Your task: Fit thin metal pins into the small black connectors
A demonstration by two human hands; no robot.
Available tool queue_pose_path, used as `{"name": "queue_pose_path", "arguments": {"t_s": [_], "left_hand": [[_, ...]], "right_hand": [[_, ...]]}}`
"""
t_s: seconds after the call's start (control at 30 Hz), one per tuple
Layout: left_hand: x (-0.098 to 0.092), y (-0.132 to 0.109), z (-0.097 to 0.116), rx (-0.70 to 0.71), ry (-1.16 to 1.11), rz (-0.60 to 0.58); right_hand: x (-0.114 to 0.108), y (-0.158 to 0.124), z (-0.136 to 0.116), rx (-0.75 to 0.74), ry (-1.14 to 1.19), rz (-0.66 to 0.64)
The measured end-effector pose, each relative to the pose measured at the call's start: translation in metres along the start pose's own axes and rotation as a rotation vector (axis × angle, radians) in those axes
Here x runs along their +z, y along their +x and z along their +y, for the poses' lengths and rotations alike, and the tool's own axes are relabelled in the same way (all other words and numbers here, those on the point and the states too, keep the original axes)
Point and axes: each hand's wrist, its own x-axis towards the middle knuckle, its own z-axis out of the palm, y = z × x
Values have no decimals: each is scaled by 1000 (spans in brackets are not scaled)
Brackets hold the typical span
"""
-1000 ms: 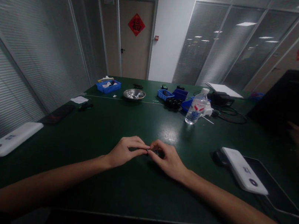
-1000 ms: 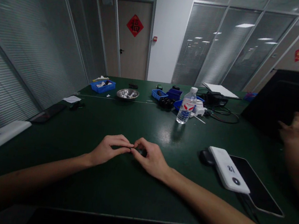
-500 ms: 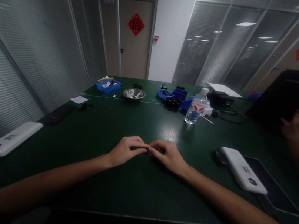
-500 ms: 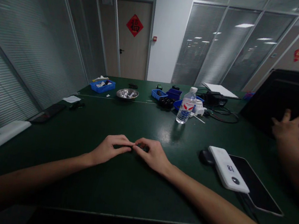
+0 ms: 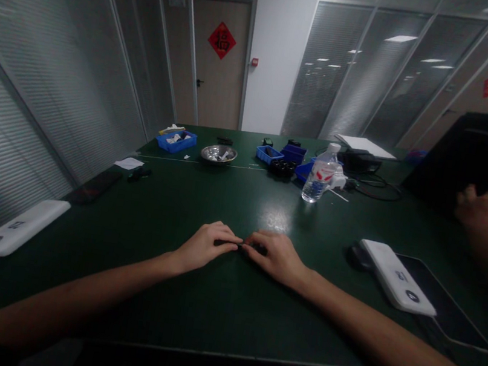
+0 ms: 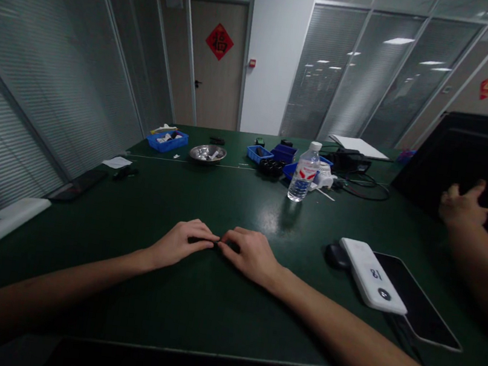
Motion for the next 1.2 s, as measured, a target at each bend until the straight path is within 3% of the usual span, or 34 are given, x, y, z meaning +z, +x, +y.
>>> {"name": "queue_pose_path", "arguments": {"t_s": [0.2, 0.43, 0.7, 0.97, 1.1, 1.2], "left_hand": [[0, 0, 1, -5, 24, -15], [3, 1, 3, -39, 109, -50], [8, -1, 7, 25, 254, -28], [0, -2, 5, -203, 49, 8], [-1, -5, 17, -146, 97, -90], [3, -6, 25, -78, 118, -72]], "right_hand": [[2, 0, 4, 8, -25, 47], [1, 1, 11, -17, -169, 5], [0, 1, 9, -42, -352, -11], [-13, 2, 20, 117, -372, 4], [-16, 4, 21, 202, -313, 17], [-15, 5, 21, 220, -281, 24]]}}
